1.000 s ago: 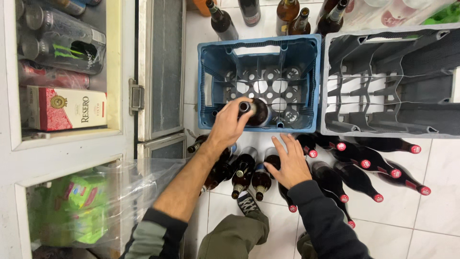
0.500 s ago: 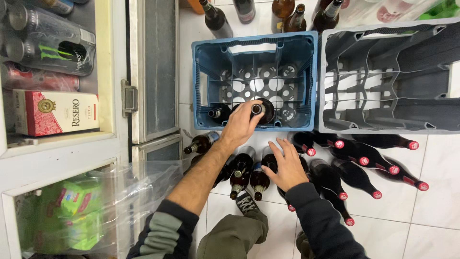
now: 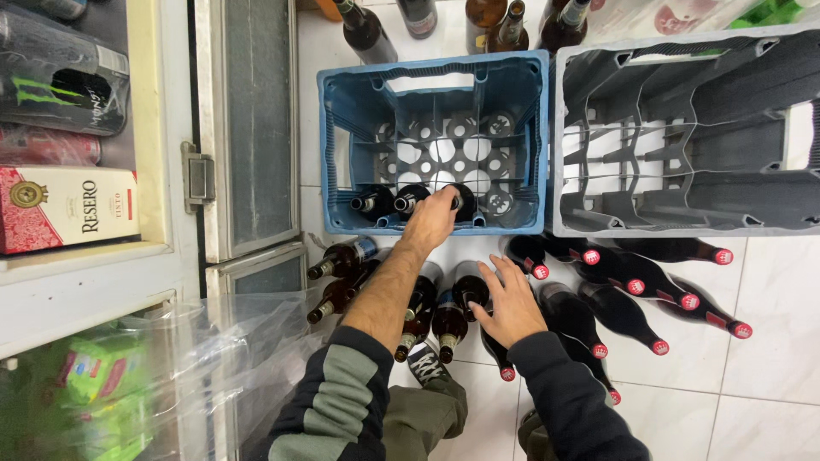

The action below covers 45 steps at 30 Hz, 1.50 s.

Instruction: The person moves bottles from a wooden surface into plastic crates on the floor and then organizes more bottles from the floor into a crate.

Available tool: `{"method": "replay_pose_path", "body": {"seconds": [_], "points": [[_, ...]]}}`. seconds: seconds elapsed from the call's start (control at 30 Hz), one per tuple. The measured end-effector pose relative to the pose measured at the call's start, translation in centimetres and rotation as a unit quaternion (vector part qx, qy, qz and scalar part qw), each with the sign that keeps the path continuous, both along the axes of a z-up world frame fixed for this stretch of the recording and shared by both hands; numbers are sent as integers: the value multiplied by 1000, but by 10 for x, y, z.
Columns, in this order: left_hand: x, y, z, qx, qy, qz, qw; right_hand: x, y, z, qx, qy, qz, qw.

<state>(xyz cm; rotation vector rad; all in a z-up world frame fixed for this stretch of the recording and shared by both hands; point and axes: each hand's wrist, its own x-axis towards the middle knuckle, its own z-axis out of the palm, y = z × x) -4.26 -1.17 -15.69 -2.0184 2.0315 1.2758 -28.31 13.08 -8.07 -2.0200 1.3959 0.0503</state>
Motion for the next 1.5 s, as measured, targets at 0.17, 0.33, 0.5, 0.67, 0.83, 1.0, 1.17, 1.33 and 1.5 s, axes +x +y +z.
{"method": "replay_pose_path", "body": {"seconds": [0.17,0.33,0.5,0.67,0.83,1.0,1.17,1.33,1.5], "points": [[-28,3,61,-64,0,19,998,-12,6,-8,-15,-18,-15,1000],[-49,91,119,-340,29,65,938,-23,13,-11,-41,-36,-11,998],[-70,189,91,-72,19,-46,996,-24,19,-14,-69,-34,11,997],[-91,232,-31,5,-70,-60,996,-28,31,-19,-66,-28,34,997],[-95,231,-70,14,-85,-82,993,-30,44,-33,-38,-15,46,998],[-85,217,-81,22,-85,-77,993,-28,47,-41,-6,3,59,998],[-71,175,37,66,-50,-52,995,-27,43,-29,40,4,56,998],[-55,142,136,20,31,-13,999,-19,24,0,100,26,45,994],[-34,114,228,-53,85,-2,995,-13,3,40,100,-24,0,995]]}}
